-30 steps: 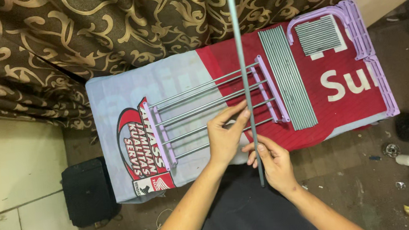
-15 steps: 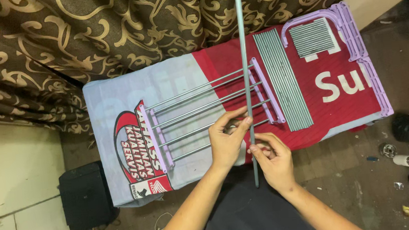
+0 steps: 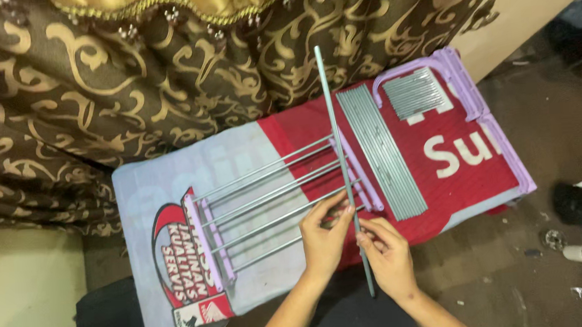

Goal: The person assembles a folding clothes-drying rack on a bed, fitting purple plastic end frames together and inserting metal tubes one by one into the plastic joints, pressing each tube into place by hand and repositioning the frame as it takes shape.

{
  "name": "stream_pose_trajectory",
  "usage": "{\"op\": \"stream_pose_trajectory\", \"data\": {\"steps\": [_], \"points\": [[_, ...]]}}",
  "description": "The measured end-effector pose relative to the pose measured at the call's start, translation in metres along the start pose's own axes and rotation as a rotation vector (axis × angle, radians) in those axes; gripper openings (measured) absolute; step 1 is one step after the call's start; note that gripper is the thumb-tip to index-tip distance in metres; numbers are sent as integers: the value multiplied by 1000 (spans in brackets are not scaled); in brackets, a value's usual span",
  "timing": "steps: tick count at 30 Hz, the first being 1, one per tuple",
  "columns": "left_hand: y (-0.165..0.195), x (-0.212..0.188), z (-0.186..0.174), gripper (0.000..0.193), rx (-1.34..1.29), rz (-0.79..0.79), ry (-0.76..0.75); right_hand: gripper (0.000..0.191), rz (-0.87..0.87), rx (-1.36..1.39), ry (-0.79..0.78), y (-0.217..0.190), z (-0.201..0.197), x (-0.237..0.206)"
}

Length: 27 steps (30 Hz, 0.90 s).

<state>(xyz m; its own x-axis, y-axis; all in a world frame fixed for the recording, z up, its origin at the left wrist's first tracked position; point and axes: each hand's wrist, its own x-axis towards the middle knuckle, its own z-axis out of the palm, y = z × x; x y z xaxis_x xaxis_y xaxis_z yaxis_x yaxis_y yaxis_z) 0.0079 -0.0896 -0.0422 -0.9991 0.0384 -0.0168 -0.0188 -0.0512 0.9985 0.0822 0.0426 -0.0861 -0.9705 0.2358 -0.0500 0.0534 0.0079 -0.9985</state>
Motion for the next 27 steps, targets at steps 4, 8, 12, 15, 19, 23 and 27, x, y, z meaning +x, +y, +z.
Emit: {"op": "stream_pose_trajectory", "data": {"steps": [4,8,12,15,19,23,27], "points": [[-7,5,36,33,36,-11,9,29,-4,-3,3,7,-32,16],[-14,14,85,33,2,-19,31,28,19,-37,-4,7,-75,41],[-22,16,139,33,26,-54,72,28,-64,-107,-48,5,-126,67],[-30,24,181,35,39,-90,102,27,-36,-200,-74,5,-165,88],[-44,32,225,37,82,-99,166,26,-81,-242,-101,13,-203,115],[-72,38,249,35,106,-189,243,28,-101,-317,-165,36,-222,141],[-120,56,258,31,259,-119,359,35,52,-416,-229,72,-224,165]]}}
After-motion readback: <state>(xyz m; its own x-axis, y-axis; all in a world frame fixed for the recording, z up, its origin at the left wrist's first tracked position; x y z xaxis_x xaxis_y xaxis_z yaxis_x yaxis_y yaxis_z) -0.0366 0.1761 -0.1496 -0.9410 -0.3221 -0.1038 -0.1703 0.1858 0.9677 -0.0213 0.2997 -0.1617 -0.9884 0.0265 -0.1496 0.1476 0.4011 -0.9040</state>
